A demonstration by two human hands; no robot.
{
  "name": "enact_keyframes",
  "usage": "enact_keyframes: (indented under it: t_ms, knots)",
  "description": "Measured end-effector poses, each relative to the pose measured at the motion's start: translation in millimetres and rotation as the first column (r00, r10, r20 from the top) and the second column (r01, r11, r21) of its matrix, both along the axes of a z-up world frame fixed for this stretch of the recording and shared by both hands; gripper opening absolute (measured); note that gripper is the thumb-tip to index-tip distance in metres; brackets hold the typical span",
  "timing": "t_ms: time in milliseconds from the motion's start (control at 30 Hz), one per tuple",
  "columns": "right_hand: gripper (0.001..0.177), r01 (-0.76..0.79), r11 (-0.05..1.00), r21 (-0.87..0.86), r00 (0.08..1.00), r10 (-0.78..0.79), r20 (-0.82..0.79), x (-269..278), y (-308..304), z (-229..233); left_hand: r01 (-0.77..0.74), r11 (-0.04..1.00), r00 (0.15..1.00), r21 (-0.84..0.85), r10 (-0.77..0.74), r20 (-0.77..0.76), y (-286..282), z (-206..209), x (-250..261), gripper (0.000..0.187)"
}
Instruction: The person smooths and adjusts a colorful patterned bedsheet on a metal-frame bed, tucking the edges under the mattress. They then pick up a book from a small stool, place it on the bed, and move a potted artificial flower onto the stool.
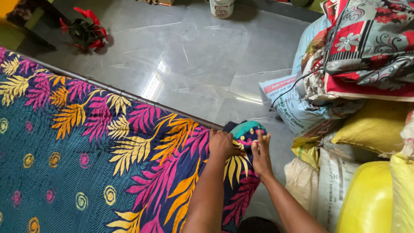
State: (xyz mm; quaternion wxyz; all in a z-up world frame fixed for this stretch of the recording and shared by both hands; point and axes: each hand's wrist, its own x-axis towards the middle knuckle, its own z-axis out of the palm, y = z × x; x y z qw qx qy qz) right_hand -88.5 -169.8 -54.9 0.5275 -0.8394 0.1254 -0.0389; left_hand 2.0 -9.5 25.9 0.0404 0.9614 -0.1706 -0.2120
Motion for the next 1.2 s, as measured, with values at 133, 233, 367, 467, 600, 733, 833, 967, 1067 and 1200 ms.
enact_keyframes:
  t_ms: [133,233,367,467,600,733,833,967,1067,1200]
  knots:
    - [0.070,-0.093,0.980,0.176,0.987,0.114,-0.116,14,8,9,-0.019,0.983,0.999,-0.184,0.026,0.037,18,18,-5,0.073]
    - [0.079,-0.141,0.852,0.504,0.922,0.299,-0.247,38,21,17,-0.092,0.948,0.982,-0.305,0.136,0.127,31,49,-6,0.062]
    - [0.081,0.096,0.683,0.724,0.736,0.442,-0.514,55,46,37,-0.227,0.916,0.960,-0.330,0.267,0.082,43,92,-5,0.064]
    - [0.069,0.168,0.653,0.739,0.695,0.453,-0.558,48,43,31,-0.197,0.911,0.943,-0.362,0.277,0.185,41,93,-3,0.059]
    - [0.055,0.261,0.640,0.722,0.712,0.377,-0.592,27,29,-54,-0.126,0.924,0.906,-0.360,0.255,0.338,9,55,-10,0.051]
    - [0.048,0.242,0.664,0.707,0.813,0.259,-0.521,13,23,-105,-0.052,0.909,0.868,-0.414,0.246,0.431,-2,26,-20,0.048]
    - [0.042,0.002,0.984,0.176,0.787,0.107,-0.607,18,11,-69,-0.106,0.715,0.837,-0.691,0.438,0.326,7,22,-20,0.045]
    - [0.042,0.085,0.967,0.240,0.875,0.043,-0.482,22,-3,-12,-0.283,0.752,0.685,-0.595,0.593,0.423,43,37,-45,0.045]
    - [0.043,0.243,0.717,0.653,0.833,0.190,-0.519,30,-4,10,-0.429,0.764,0.591,-0.481,0.641,0.490,67,45,-73,0.059]
    - [0.048,0.034,0.798,0.601,0.872,0.270,-0.409,57,7,-7,-0.491,0.766,0.603,-0.415,0.643,0.473,71,40,-89,0.067]
